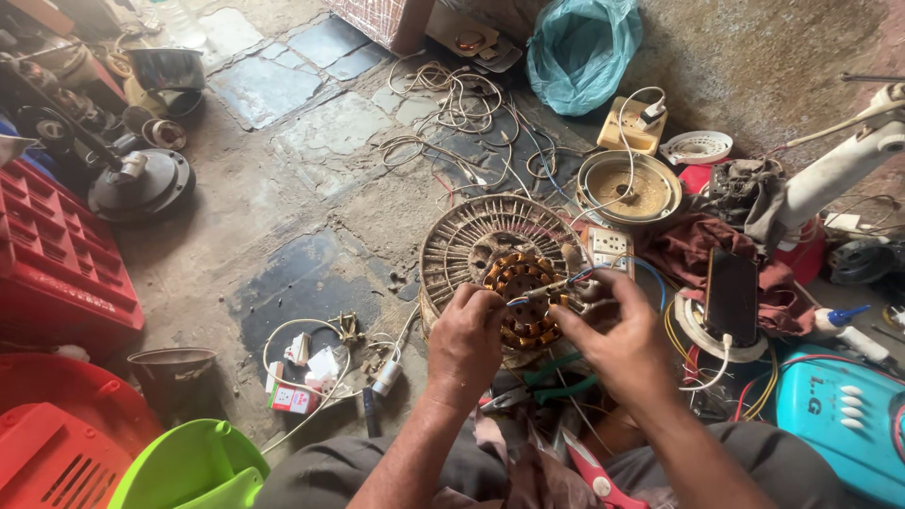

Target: The person sits on the floor rewinding the armature of a ceiling fan motor, fitting the copper coil into the stator and trimming wire ends with pliers. They then connect red and blue wires to the coil and hold the leads against a power strip to test the wound motor.

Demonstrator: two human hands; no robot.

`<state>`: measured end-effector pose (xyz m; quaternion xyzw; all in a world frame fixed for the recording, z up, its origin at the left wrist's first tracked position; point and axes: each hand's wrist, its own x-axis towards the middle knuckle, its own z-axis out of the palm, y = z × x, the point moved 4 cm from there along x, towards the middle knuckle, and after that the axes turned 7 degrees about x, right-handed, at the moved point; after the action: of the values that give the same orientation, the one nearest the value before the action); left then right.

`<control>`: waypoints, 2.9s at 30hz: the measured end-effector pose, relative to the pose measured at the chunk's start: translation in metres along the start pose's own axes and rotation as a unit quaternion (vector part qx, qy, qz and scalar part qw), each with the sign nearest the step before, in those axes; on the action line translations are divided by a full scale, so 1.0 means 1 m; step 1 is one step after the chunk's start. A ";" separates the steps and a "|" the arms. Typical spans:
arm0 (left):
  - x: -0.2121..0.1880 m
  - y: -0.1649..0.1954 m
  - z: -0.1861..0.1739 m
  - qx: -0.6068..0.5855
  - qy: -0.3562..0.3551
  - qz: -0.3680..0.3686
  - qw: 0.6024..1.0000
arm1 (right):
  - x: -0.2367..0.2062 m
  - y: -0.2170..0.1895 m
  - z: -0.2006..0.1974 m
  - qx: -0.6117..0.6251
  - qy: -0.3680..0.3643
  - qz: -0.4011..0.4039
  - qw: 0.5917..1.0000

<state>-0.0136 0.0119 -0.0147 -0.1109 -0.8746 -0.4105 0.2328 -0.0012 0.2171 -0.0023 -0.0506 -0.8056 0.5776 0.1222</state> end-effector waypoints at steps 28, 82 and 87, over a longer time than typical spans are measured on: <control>0.000 0.010 0.011 -0.127 -0.045 0.000 0.991 | 0.003 0.059 0.034 0.123 -0.051 0.248 0.960; 0.002 0.005 0.014 0.037 -0.013 0.157 0.987 | 0.036 0.044 -0.037 0.061 0.124 0.002 0.990; 0.065 0.020 -0.036 0.030 -0.131 0.197 0.971 | 0.109 -0.133 -0.175 0.106 0.226 -0.297 0.922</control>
<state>-0.0510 -0.0023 0.0512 -0.3264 -0.8706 -0.3120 0.1956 -0.0534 0.3583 0.1917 0.0753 -0.6687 0.5697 0.4718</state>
